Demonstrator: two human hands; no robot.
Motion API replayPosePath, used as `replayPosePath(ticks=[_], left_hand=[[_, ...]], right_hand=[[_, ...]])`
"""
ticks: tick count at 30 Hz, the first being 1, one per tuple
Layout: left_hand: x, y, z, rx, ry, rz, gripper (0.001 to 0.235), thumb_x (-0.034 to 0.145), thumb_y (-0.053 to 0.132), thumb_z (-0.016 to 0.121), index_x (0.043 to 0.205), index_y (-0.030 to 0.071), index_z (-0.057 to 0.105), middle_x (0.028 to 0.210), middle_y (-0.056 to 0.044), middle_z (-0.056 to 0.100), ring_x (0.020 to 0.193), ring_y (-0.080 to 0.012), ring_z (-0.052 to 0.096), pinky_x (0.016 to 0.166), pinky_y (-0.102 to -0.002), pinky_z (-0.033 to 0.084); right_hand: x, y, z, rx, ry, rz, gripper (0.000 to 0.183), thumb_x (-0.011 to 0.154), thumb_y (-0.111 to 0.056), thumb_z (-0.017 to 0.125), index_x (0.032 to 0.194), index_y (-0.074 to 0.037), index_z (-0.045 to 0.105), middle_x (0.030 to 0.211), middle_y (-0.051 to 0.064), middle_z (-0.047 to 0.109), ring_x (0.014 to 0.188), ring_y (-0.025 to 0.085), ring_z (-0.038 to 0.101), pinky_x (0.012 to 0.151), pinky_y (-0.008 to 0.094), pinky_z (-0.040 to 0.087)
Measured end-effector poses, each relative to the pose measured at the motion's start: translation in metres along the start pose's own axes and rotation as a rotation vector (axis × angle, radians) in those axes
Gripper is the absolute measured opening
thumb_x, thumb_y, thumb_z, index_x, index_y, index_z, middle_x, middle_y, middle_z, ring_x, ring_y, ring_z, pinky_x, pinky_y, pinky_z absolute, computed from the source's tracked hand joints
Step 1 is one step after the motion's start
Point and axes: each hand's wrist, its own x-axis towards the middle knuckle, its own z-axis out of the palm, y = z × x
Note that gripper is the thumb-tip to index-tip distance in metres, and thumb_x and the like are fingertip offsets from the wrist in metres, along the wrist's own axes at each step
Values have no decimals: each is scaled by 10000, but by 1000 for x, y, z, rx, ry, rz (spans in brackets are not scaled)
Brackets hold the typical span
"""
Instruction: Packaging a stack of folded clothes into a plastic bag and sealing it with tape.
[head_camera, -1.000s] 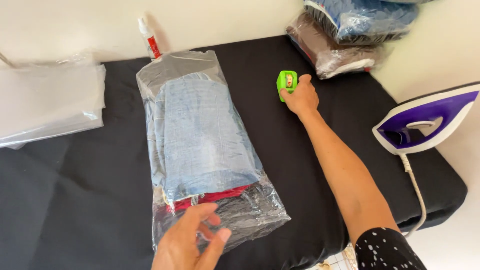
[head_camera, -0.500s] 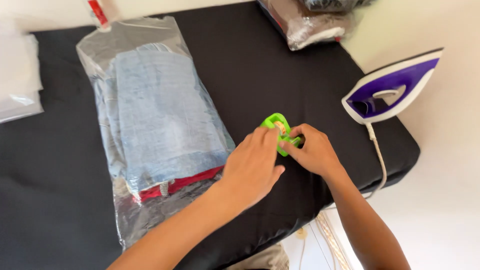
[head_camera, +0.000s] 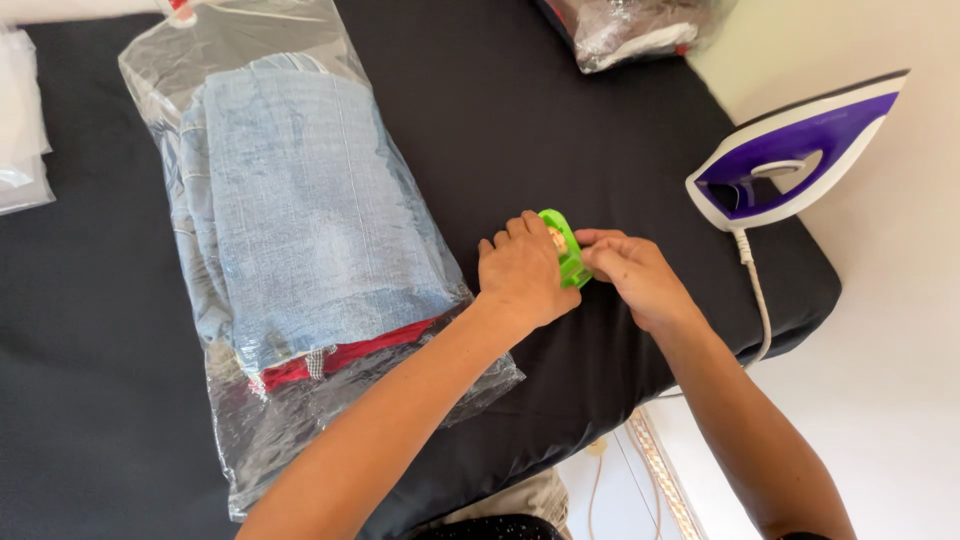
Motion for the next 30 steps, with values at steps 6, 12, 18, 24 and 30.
replayPosePath(ticks=[6, 12, 18, 24, 30], left_hand=[[2, 0, 3, 13, 4, 10, 1188, 717, 534, 849, 1468, -154, 237, 1320, -284, 502, 1199, -370, 584, 1039, -501, 462], [2, 1, 3, 7, -1, -9, 1191, 736, 533, 824, 1492, -158, 217, 1362, -292, 480, 1229, -374, 573, 1049, -496, 466], [-19, 0, 12, -17, 195, 43, 1178, 679, 442, 852, 1476, -144, 213, 1453, -357, 381, 1317, -452, 481, 1081, -545, 403], [-79, 3, 27, -728, 466, 486, 479, 889, 221, 753, 1259, -31, 582, 1463, -286, 533, 1440, -417, 498, 1175, -486, 421], [-104, -10, 11, -1175, 393, 498, 115, 967, 164, 684, 1000, 59, 652, 1459, -202, 602, 1361, -317, 628, 1151, -407, 484]], right_hand=[[-20, 21, -4, -94, 58, -133, 193, 897, -124, 659, 757, 3, 693, 1306, 76, 679, 955, 100, 619, 881, 267, 499], [-28, 28, 0, -272, 174, -157, 183, 882, -85, 680, 724, 6, 671, 1290, 69, 679, 860, 141, 594, 753, 298, 487], [-60, 26, -9, 50, 131, -327, 164, 956, -113, 629, 930, 25, 713, 1332, 136, 661, 1077, 165, 629, 907, 328, 513], [-104, 20, 14, 836, -258, -423, 367, 1108, -216, 494, 1311, 38, 663, 1521, 213, 549, 1366, 302, 562, 1148, 491, 459], [-110, 13, 52, 793, -334, -473, 382, 1091, -195, 496, 1358, 44, 628, 1544, 233, 532, 1419, 323, 539, 1169, 472, 442]])
